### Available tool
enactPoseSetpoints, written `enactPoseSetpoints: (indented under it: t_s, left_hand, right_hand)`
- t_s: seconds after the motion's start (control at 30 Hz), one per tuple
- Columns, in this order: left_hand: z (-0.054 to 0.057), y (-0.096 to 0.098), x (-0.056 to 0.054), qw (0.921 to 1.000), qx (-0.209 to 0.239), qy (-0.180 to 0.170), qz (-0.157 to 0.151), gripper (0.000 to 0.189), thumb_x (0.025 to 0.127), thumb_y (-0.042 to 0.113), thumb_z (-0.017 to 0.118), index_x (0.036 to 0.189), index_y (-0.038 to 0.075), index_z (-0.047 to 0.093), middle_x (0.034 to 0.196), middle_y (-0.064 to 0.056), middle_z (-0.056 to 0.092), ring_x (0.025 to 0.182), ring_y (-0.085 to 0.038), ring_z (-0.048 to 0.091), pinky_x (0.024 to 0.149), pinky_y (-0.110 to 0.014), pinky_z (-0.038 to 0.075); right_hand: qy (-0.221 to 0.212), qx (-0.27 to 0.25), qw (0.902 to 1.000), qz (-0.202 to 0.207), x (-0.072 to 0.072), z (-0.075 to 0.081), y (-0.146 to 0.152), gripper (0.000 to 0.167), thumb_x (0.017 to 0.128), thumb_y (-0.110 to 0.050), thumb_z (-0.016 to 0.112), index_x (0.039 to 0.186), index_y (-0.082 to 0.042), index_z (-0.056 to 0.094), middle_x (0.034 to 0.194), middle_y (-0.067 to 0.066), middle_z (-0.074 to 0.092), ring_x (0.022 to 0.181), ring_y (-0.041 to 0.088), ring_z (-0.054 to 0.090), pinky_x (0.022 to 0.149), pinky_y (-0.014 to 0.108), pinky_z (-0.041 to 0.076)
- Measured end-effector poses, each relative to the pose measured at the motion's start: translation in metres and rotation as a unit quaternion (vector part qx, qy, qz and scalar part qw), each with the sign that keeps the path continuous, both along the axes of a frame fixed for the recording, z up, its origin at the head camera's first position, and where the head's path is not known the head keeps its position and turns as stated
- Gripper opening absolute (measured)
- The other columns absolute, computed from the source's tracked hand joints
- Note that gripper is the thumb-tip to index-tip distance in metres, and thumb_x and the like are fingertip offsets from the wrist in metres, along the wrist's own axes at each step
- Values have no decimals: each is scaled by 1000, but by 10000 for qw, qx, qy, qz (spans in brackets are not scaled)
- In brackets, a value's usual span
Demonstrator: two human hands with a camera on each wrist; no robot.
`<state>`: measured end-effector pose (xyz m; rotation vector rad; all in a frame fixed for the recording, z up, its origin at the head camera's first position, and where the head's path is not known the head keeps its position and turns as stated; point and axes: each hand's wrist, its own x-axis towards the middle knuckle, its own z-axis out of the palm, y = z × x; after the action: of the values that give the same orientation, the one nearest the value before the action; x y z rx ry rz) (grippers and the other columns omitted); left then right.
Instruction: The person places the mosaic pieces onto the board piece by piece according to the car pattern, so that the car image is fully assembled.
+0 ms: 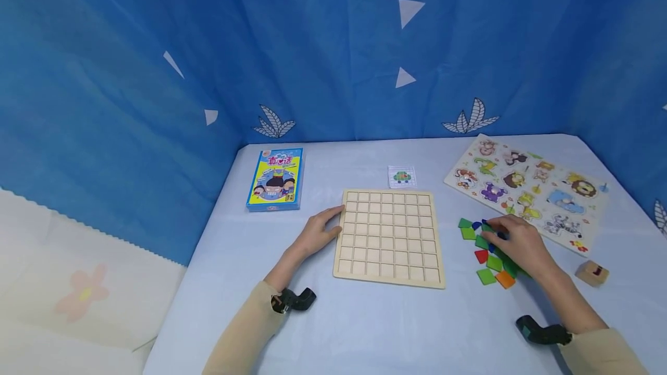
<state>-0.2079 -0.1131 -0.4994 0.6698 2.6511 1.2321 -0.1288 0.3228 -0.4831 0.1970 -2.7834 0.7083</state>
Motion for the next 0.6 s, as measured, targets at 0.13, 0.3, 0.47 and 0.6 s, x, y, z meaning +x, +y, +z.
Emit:
enactPoseSetpoints:
  t_s: [0.13, 0.3, 0.47, 0.6]
  left_hand:
    - [-1, 0, -1, 10000, 26, -30, -1, 53, 92, 11, 61, 142, 8, 44, 143, -9, 43, 133, -23, 36, 110, -36, 30]
    - [-2, 0, 0, 10000, -9, 9, -55, 53, 92, 12, 61, 142, 8, 43, 143, -9, 43, 133, -23, 35, 110, -36, 30]
    - [-1, 0, -2, 9999, 58, 105, -25, 53, 91, 10, 62, 141, 7, 44, 143, -9, 44, 133, -23, 36, 109, -36, 30]
    - [-2, 0, -1, 10000, 9, 21, -17, 53, 91, 11, 61, 141, 7, 44, 143, -8, 43, 133, -22, 36, 110, -35, 30]
  right_hand:
    - [-24, -86, 9997, 212, 4, 3, 1, 30, 77, 3, 72, 106, 9, 65, 101, 26, 61, 90, 43, 58, 75, 59, 49]
    - [230, -68, 9991, 358, 7, 1, 1, 30, 74, 9, 72, 103, 7, 67, 98, 23, 64, 87, 41, 61, 72, 57, 51]
    - [607, 84, 9977, 294, 4, -1, -1, 23, 71, 3, 78, 93, 4, 70, 87, 17, 66, 80, 37, 63, 68, 53, 53]
    - [820, 246, 9958, 316, 4, -5, -2, 22, 68, 0, 81, 87, 2, 71, 81, 13, 65, 74, 32, 63, 63, 50, 54]
